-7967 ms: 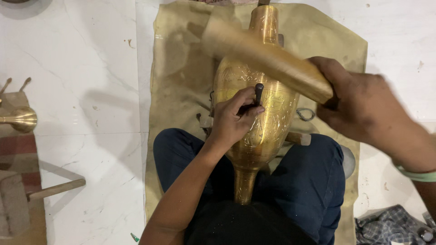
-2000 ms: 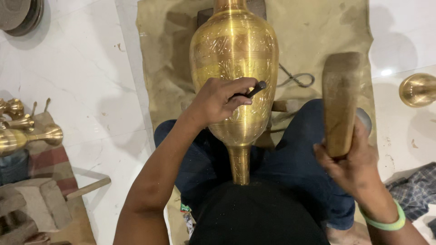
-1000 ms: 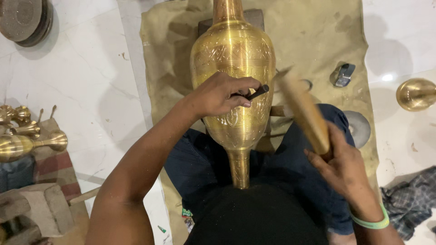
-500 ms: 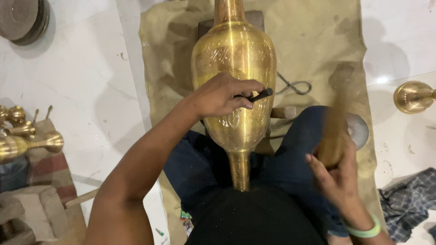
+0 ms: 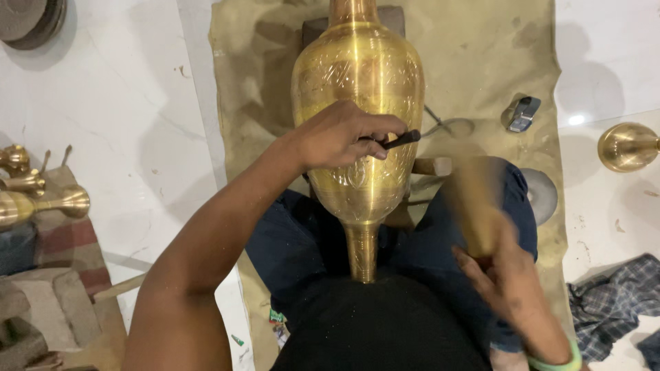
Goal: The person sits cross-legged on the floor with a large brass vase resting on a support on their lap. They hold a small chisel against the vase surface and repeatedly strike it with a wooden mallet to engrave decorative floral patterns, repositioning the chisel across the vase body.
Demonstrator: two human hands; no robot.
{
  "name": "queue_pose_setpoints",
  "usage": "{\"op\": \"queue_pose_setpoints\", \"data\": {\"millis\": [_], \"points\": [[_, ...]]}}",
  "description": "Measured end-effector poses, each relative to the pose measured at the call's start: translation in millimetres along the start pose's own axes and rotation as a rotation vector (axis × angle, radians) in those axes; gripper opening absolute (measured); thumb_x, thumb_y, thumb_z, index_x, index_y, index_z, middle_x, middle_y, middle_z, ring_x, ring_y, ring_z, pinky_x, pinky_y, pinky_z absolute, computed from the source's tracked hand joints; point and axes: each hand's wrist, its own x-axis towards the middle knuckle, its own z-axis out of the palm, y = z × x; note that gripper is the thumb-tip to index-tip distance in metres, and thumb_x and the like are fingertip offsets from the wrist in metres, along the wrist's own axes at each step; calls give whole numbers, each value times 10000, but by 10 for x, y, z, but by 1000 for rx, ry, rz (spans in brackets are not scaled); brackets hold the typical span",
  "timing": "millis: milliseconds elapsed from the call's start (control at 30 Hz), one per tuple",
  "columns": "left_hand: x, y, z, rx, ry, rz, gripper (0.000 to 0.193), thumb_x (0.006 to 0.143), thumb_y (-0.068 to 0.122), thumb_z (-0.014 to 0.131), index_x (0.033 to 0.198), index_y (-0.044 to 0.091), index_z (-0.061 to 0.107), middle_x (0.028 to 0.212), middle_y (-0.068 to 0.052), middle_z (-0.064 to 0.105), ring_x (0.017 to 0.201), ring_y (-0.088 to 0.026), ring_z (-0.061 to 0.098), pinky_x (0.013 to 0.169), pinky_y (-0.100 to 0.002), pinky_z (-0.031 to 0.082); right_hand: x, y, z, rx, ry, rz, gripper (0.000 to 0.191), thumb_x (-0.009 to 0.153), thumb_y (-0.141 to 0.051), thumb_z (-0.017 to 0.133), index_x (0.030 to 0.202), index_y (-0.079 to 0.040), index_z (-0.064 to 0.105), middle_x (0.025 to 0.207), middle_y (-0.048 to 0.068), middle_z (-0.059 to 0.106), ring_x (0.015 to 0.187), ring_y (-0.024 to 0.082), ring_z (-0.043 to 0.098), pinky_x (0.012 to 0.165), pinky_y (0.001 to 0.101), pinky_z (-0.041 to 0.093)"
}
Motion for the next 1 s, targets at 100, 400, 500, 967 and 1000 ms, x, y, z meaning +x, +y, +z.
{"op": "queue_pose_setpoints", "data": {"millis": [100,400,500,967,1000], "points": [[10,4,-20,21,-4,30,380,898,181,765,1267,210,676,814,-26,769,661,-165,725,634,-374,533,-50,-42,-2,341,455,-605,740,900,-159,751,1498,7,348,999,175,680,835,264,700,717,343,574],[7,-6,-5,46,47,78,438,870,194,796,1288,211,666,880,-34,781,701,-192,738,649,-383,536,26,195,137,193,103,-210,797,818,-156,795,1487,-47,377,823,148,743,689,234,773,582,352,597],[23,-18,-24,62,22,85,410,880,195,794,1271,204,672,874,-35,781,712,-196,738,645,-387,536,32,243,123,299,351,-581,546,962,-172,780,1341,-48,407,941,146,700,732,253,728,658,334,577],[36,21,-17,59,-61,-40,405,885,201,773,1280,244,691,831,-17,782,637,-187,714,634,-385,514,45,144,227,230,410,-557,751,872,-222,781,1465,-25,363,880,178,703,700,315,721,634,408,573],[42,22,-17,38,-24,15,427,865,204,780,1281,237,690,855,-19,784,668,-183,724,632,-380,519,58,103,222,303,508,-665,725,915,-207,737,1493,-16,344,911,175,703,762,318,733,685,410,578]]}}
